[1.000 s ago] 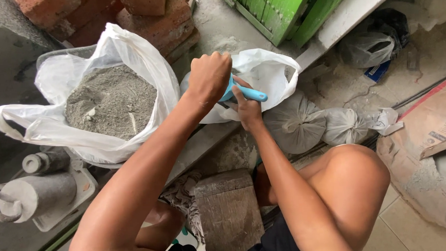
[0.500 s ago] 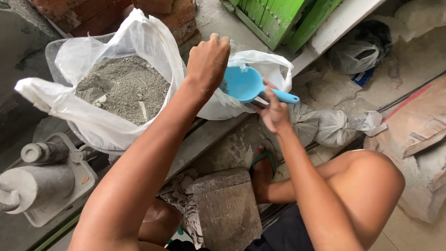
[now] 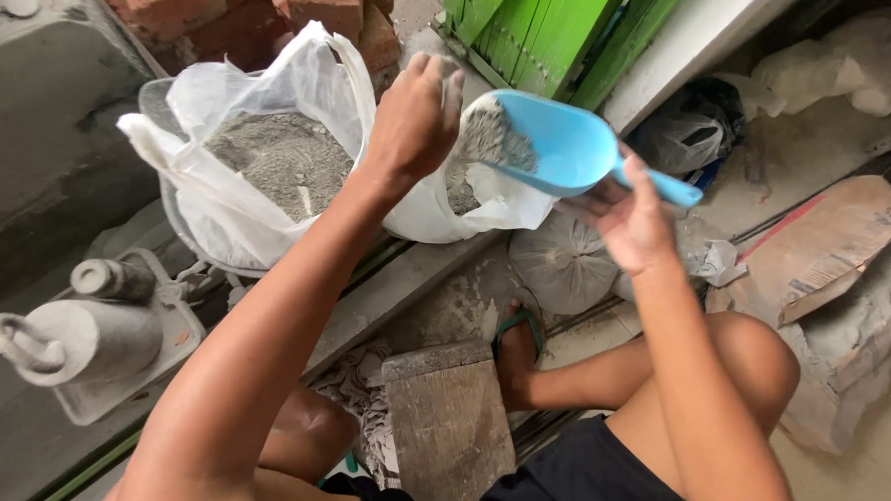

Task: The person scoops a grey granular substance from a white plastic bag using a blue plastic scoop and pours it into a white bucket. The person repeats this scooping and pouring action multiple times to transfer the material between the containers.

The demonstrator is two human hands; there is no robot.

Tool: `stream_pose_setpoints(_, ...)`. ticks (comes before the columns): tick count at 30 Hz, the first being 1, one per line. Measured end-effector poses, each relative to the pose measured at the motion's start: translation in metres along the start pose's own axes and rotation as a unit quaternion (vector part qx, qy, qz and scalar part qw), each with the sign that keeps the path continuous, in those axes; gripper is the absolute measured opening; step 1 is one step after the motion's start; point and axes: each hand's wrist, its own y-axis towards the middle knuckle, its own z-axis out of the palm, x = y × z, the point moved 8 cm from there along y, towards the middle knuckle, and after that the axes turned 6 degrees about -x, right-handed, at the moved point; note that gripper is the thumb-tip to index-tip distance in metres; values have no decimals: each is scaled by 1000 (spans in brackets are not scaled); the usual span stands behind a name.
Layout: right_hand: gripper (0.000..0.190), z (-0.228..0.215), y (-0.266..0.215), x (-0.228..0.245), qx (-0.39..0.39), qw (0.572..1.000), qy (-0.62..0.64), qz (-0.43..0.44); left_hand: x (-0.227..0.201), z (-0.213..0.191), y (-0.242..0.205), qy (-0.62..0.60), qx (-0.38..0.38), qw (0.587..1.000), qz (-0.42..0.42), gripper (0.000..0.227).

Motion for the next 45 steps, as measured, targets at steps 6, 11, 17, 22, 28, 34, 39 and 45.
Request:
stream_pose_setpoints(6,72,27,-18,59,34,998,39,-24,-30,-67,6,-128,-99,987,-2,49)
stream_pose_setpoints(11,67,74,-16,76,51,997,56,-9,-40,-148,-11,-108,-154,982,8,42)
stream_pose_setpoints(17,64,148,-42,75,89,996,19,-3,-47,-228,-68,56,-219,970,87,26)
stream_pose_setpoints(22,64,171,-54,60,126,992,-26,4,-20,-247,-101,398,-228,887,57,43)
stream_pose_setpoints(28,66,186,-65,33,165,985,-41,-1,33,-264,-111,325,-99,926,-165,49)
stream_pose_setpoints(34,63,195,-61,11,138,985,-99,-38,37,-270,-123,165,-82,962,-200,23)
stream_pose_setpoints(39,38,211,-68,22,124,880,-280,-363,30,-268,-124,1,-94,972,-214,12)
stream_pose_setpoints(45,33,248,-92,9,188,822,-297,-448,36,-275,-123,-59,-155,958,-235,14)
